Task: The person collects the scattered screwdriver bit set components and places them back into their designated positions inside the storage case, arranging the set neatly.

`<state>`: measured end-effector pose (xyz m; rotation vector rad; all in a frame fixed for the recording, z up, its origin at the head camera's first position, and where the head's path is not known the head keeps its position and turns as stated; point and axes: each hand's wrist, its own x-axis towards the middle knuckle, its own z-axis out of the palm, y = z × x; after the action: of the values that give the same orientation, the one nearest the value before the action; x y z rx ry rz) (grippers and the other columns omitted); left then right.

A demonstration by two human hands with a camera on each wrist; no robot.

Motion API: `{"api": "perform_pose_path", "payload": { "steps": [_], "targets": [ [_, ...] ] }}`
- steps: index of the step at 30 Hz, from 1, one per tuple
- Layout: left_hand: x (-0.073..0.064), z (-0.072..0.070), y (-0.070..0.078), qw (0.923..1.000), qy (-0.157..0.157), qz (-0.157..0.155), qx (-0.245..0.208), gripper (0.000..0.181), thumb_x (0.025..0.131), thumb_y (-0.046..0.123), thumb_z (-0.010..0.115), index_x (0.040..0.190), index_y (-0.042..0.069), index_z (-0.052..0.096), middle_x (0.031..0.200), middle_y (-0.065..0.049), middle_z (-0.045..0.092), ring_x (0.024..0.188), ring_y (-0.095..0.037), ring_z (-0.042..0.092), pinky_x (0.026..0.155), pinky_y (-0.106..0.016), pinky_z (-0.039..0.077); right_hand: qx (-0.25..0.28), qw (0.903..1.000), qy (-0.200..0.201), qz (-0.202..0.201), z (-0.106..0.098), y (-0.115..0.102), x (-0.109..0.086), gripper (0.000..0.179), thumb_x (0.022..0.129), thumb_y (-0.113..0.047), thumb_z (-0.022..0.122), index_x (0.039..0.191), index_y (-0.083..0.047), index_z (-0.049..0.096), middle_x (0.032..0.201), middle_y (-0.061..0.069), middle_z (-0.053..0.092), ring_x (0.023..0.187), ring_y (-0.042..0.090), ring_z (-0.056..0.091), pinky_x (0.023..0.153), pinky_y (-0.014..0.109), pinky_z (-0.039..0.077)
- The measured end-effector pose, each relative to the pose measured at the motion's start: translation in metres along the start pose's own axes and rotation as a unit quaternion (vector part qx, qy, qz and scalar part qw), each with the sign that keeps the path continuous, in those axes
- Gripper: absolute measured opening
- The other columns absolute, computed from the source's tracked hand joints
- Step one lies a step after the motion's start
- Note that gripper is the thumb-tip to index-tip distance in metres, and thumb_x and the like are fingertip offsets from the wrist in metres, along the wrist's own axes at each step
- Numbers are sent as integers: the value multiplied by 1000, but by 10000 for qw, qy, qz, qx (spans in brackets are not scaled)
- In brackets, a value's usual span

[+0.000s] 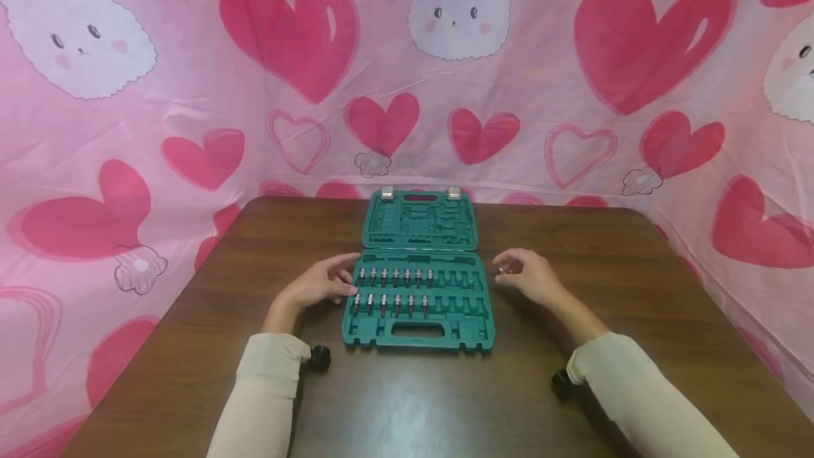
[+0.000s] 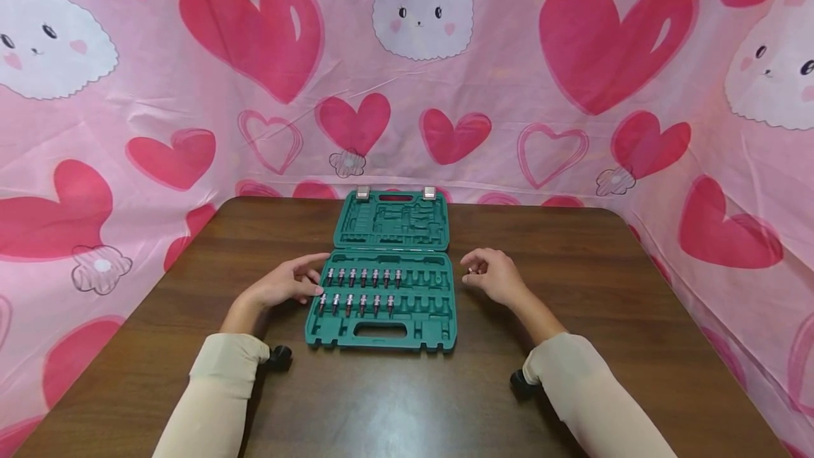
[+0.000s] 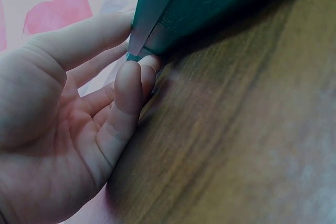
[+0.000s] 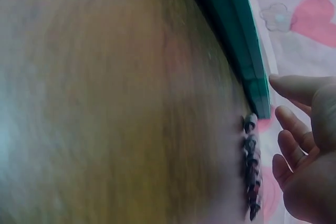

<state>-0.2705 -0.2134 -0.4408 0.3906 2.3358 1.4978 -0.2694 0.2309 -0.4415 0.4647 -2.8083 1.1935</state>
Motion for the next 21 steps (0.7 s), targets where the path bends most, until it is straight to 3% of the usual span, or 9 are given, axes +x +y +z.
{"api": "perform_pose_path", "payload": {
  "steps": [8, 14, 21],
  "targets": [
    [1, 0, -1, 9999, -83, 112, -42, 71, 87, 8, 73, 149, 11, 38, 96, -15, 62, 79, -26, 60, 68, -36, 54, 69, 9997, -229, -69, -14, 11, -4, 34, 84, -11, 77, 116, -8, 67, 98, 7, 63, 91, 27, 56, 77, 40, 47],
    [1, 0, 0, 9999, -51, 87, -30, 71, 87, 9, 73, 149, 11, 38, 97, -15, 62, 80, -26, 60, 69, -36, 54, -229, 9984, -509, 7, -21, 15, -10, 39, 82, -16, 79, 119, -11, 67, 100, 7, 59, 91, 27, 53, 75, 40, 45],
    [-1, 1, 1, 10000, -29, 70, -7, 71, 87, 10, 73, 149, 11, 38, 97, -15, 62, 81, -26, 60, 69, -36, 54, -454, 9981, -417, -72, -24, 23, -15, 39, 80, -15, 81, 117, -12, 68, 98, 6, 59, 89, 26, 53, 74, 40, 44]
  ]
}}
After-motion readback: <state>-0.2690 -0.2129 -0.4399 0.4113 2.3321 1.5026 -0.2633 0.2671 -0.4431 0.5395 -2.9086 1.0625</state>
